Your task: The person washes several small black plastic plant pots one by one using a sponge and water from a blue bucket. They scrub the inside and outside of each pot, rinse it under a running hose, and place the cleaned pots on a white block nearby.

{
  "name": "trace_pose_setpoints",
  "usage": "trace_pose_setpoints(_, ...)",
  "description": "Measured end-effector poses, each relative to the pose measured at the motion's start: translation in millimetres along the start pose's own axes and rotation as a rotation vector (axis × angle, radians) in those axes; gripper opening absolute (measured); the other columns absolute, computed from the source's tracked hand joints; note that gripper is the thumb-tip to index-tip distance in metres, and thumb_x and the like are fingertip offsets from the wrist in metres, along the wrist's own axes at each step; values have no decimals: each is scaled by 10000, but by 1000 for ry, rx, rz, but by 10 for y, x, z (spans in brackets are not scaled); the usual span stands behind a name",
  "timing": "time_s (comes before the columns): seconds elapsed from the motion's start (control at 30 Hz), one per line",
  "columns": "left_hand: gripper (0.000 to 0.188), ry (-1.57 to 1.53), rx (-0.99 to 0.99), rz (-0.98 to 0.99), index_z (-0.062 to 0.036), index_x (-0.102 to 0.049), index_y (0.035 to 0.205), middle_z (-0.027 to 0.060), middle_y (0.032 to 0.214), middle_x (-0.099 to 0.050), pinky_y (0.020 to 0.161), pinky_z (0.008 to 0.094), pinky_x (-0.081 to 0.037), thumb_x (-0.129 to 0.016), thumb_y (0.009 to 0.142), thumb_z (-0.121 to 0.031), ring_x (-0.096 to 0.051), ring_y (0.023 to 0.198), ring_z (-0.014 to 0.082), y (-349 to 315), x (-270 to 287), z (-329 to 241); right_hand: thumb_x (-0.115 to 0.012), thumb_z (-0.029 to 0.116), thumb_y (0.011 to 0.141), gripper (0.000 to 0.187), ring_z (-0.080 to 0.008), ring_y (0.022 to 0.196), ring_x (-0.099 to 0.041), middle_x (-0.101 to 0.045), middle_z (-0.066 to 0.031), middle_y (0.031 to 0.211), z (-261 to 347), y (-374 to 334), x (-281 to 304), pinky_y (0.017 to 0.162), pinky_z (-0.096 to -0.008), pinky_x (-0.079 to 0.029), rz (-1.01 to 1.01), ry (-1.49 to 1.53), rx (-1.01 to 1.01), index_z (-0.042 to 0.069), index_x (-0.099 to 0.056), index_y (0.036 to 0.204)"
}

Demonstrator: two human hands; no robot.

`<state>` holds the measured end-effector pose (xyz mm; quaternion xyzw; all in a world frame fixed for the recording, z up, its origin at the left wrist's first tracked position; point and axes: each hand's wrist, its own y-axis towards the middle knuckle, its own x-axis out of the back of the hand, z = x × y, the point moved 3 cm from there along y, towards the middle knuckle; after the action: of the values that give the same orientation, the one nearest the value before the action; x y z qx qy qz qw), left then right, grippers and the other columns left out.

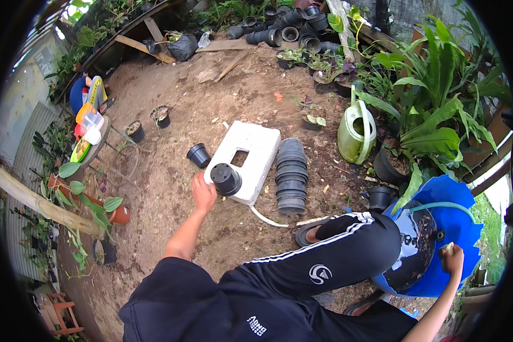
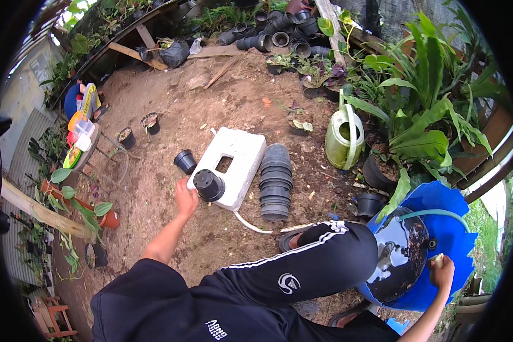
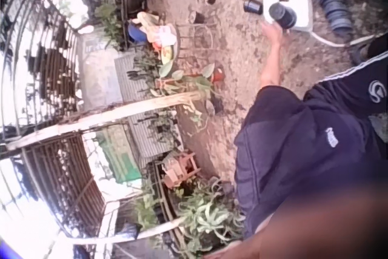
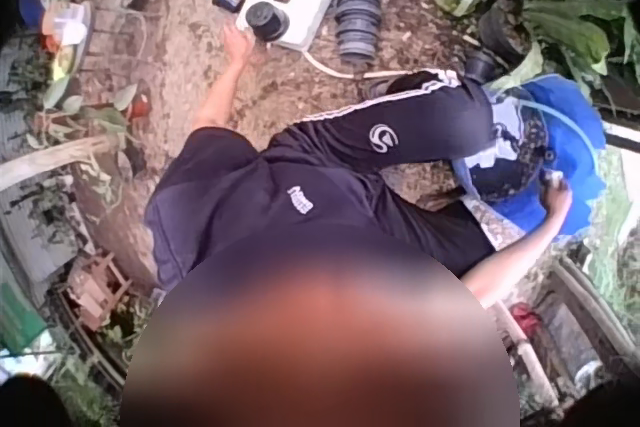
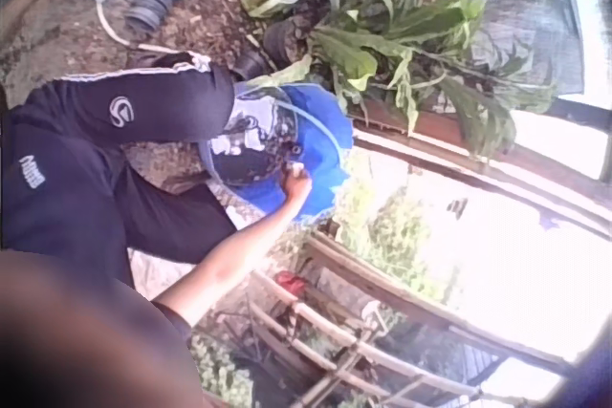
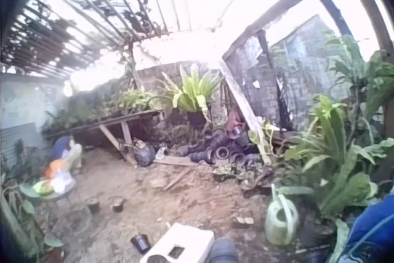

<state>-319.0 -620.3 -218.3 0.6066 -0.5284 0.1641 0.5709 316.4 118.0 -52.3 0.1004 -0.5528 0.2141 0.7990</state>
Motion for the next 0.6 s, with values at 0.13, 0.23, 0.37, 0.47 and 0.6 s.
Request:
trace_pose_setpoints(0.13,496,70,207,63,-19,-527,1340,235,1293,-540,1084,515,-418,-654,880,-151,-504,1256,428,296,-129,742,-747,55,796,265,-341,859,-714,-717,-221,915,60,-146,64,807,-424,-533,-34,-56,49,-40,-654,1025)
trace_pose_setpoints(0.23,457,138,306,258,-27,-556,1301,224,1279,-557,1076,504,-440,-662,877,-160,-515,1254,418,623,-360,1199,-656,27,824,248,-366,883,-710,-712,-231,931,224,-359,114,820,-438,-530,-65,-98,127,-40,-648,1063)
trace_pose_setpoints(0.37,499,144,349,463,-22,-558,1344,226,1336,-557,1099,493,-450,-663,878,-169,-505,1308,412,1215,-837,1478,-607,18,855,351,-406,952,-708,-713,-245,986,508,-645,19,874,-438,-528,-161,-11,194,-64,-630,1195)
trace_pose_setpoints(0.47,564,180,360,541,-53,-523,1418,204,1423,-529,1116,501,-447,-656,880,-155,-472,1370,394,1690,-1271,1440,-596,13,870,412,-415,1023,-705,-714,-257,1058,613,-818,-63,925,-438,-527,-144,-61,179,-76,-610,1272)
trace_pose_setpoints(0.6,691,313,183,558,-143,-429,1541,138,1577,-443,1169,514,-405,-643,884,-135,-400,1464,356,2131,-1733,1219,-618,29,881,451,-421,1107,-682,-697,-281,1160,557,-959,-41,985,-441,-512,-30,-176,147,-83,-591,1317)
